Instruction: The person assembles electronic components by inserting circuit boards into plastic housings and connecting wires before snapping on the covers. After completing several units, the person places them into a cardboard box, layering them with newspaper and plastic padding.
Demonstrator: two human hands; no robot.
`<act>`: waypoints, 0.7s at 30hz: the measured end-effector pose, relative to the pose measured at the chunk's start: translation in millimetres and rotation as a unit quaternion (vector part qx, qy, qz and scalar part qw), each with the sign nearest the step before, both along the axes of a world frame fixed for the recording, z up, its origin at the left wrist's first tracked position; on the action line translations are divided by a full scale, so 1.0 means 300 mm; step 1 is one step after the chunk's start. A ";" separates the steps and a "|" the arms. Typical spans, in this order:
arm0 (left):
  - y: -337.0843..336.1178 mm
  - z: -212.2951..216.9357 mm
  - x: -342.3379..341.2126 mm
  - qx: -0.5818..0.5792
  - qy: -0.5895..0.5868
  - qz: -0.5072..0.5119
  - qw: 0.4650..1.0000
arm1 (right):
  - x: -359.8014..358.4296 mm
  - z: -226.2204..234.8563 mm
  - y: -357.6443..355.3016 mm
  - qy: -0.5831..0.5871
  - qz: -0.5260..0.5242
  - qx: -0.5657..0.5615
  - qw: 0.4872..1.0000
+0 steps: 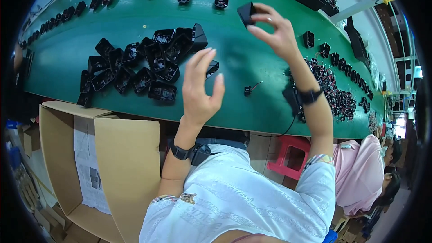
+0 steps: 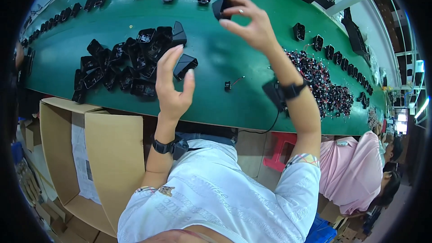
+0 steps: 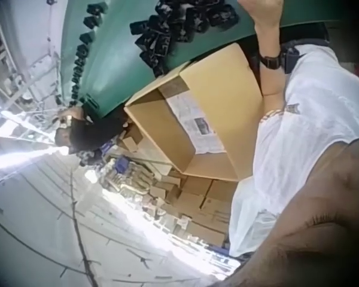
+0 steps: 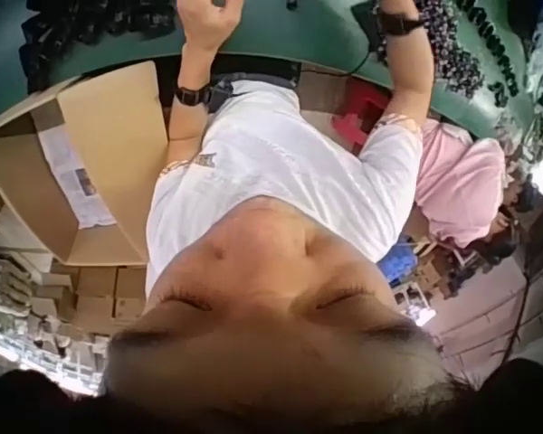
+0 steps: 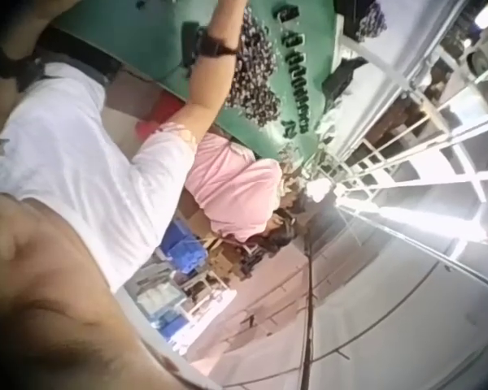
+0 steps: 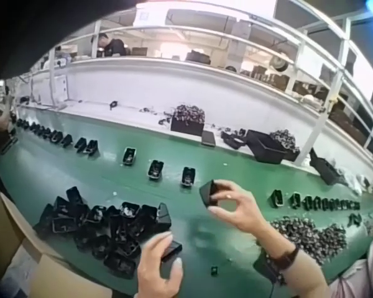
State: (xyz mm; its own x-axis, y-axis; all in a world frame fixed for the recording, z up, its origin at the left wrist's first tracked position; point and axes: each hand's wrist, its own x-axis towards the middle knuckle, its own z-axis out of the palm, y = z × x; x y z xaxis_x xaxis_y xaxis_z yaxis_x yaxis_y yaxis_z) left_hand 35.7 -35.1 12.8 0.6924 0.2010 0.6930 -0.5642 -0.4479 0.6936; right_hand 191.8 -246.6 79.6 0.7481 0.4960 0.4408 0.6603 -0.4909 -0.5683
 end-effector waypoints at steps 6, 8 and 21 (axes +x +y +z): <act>0.024 -0.106 -0.027 0.020 0.035 0.035 0.999 | 0.383 -0.154 -0.070 -0.119 -0.075 -0.176 0.974; 0.024 -0.101 -0.027 0.004 0.033 0.031 0.999 | 0.427 -0.192 -0.059 -0.151 -0.072 -0.212 0.963; 0.022 -0.115 -0.009 0.018 0.070 0.066 0.995 | 0.467 -0.220 -0.015 -0.130 -0.018 -0.219 0.967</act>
